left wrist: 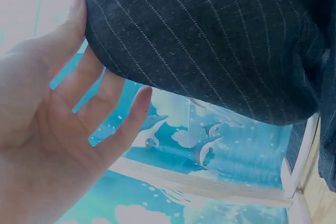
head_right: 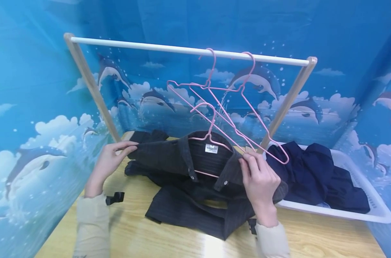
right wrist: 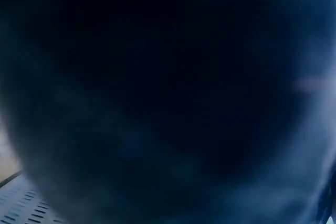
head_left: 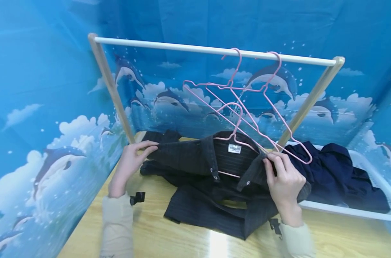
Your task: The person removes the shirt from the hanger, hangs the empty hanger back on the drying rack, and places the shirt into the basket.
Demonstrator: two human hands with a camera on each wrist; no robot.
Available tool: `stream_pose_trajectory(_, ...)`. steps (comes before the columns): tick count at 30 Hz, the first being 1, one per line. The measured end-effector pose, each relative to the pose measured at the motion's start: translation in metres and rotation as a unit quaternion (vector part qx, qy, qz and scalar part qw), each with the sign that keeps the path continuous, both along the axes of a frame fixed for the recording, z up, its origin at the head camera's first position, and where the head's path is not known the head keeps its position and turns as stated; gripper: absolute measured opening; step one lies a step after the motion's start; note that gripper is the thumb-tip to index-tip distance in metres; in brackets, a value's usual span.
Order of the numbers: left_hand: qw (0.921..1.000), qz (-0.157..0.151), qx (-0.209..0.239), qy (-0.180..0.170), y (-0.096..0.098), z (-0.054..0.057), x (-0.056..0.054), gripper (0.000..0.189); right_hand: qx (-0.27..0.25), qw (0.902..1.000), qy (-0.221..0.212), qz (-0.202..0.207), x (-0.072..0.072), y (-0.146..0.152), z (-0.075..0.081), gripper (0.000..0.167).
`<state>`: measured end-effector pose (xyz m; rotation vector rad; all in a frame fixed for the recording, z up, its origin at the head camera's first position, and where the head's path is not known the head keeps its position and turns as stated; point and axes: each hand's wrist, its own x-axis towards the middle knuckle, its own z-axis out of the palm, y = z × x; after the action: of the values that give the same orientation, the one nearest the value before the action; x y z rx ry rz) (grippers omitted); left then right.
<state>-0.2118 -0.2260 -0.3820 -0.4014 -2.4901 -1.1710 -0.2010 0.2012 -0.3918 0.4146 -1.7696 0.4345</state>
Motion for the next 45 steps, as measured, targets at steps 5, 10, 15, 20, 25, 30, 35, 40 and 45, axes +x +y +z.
stream_pose_trajectory(5,0.9996,-0.015,-0.024,0.006,0.007,0.003,0.002,0.021,-0.013,0.9994,-0.007,0.03,0.002,0.0,0.001,0.036)
stream_pose_trajectory(10,0.9971,-0.063,-0.033,0.03,0.029,0.009,0.004,0.02,-0.01,0.9975,-0.01,0.069,0.004,-0.012,-0.002,0.032)
stream_pose_trajectory(15,0.9936,-0.091,-0.006,0.065,0.052,0.01,0.004,0.018,-0.003,0.9964,-0.008,0.084,0.007,-0.027,-0.006,0.031)
stream_pose_trajectory(20,0.989,-0.109,0.012,0.099,0.066,0.009,0.003,0.016,0.011,0.9949,-0.01,0.1,0.01,-0.041,-0.011,0.028)
stream_pose_trajectory(25,0.9876,-0.103,0.031,0.115,0.068,0.008,0.003,0.014,0.016,0.9942,-0.014,0.106,0.01,-0.041,-0.01,0.028)
stream_pose_trajectory(30,0.9873,-0.098,0.035,0.119,0.059,0.01,0.004,0.013,-0.011,0.9951,-0.012,0.098,0.006,-0.026,-0.003,0.033)
stream_pose_trajectory(35,0.9891,-0.088,0.041,0.11,0.045,0.013,0.007,0.015,-0.042,0.9963,-0.016,0.074,0.004,-0.006,0.004,0.036)
stream_pose_trajectory(40,0.9898,-0.088,0.046,0.102,0.041,0.015,0.007,0.015,-0.038,0.9968,-0.039,0.059,0.007,0.0,0.009,0.01)
stream_pose_trajectory(45,0.9883,-0.05,0.062,0.13,0.042,0.014,0.006,0.013,-0.091,0.9944,-0.008,0.052,0.013,-0.011,0.014,0.011)
